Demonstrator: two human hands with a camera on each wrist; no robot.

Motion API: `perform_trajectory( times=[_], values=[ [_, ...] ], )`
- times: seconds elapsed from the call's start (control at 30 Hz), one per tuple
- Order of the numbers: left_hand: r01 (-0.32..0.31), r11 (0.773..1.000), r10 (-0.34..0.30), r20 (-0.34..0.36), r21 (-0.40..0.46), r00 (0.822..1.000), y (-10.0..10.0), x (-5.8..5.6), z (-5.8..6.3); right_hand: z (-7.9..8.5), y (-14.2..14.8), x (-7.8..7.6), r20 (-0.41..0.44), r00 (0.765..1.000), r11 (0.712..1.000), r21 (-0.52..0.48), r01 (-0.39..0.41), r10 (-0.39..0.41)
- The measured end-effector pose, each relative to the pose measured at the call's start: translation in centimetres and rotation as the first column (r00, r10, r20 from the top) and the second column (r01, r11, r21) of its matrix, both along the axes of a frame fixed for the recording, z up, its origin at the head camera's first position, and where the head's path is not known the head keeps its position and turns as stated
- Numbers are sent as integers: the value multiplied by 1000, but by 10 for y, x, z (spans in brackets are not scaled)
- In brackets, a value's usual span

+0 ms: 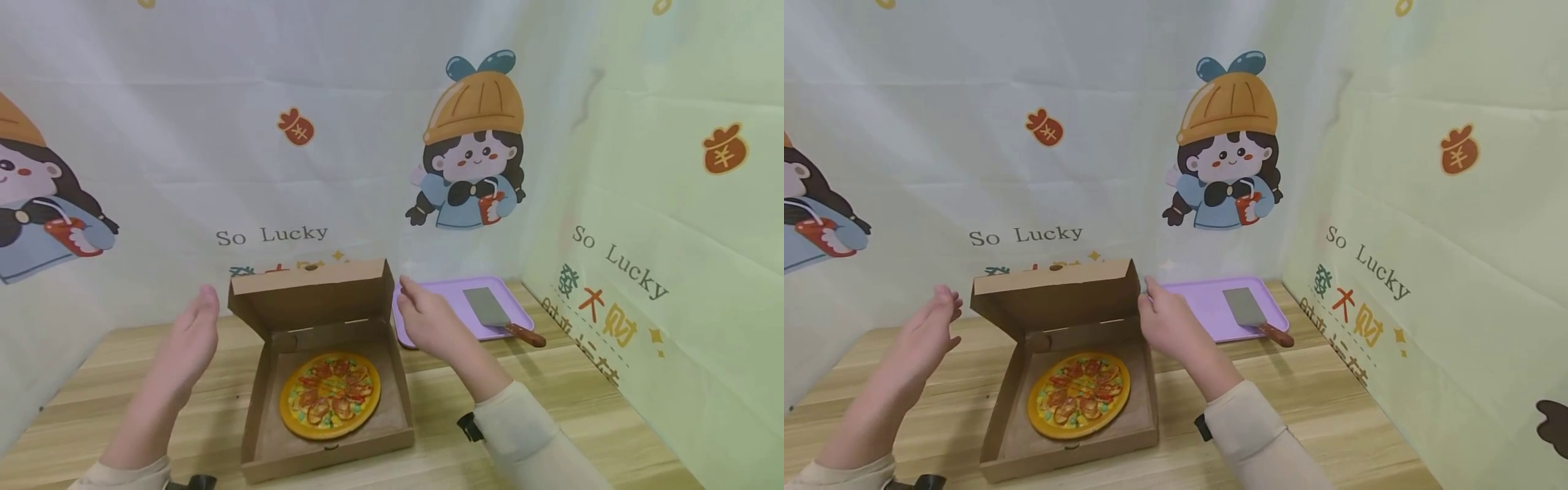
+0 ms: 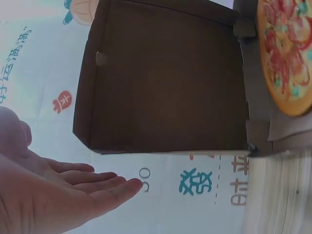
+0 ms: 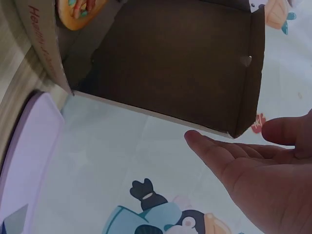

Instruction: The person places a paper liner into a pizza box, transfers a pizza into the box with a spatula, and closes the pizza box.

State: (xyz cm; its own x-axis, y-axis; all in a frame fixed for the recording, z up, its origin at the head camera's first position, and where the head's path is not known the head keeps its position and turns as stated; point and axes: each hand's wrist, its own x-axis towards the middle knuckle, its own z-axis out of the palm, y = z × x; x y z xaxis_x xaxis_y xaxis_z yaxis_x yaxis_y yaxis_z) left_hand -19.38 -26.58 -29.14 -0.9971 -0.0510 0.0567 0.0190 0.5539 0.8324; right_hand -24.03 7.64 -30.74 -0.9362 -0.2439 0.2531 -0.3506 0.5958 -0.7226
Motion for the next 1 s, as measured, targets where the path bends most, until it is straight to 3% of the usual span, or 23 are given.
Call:
perform_trajectory(
  times=[0.13,0.37,1.0],
  values=[
    [23,1000,-23,14,6,1000,5,-4,3,1,-5,-4,25,1000,999,-39,-19,20],
    [89,995,-88,-25,38,996,10,-8,3,2,-6,-6,44,998,999,-44,-32,34],
    [80,996,-82,-46,-41,996,10,4,5,4,-4,4,47,997,998,-33,-61,62]
  ],
)
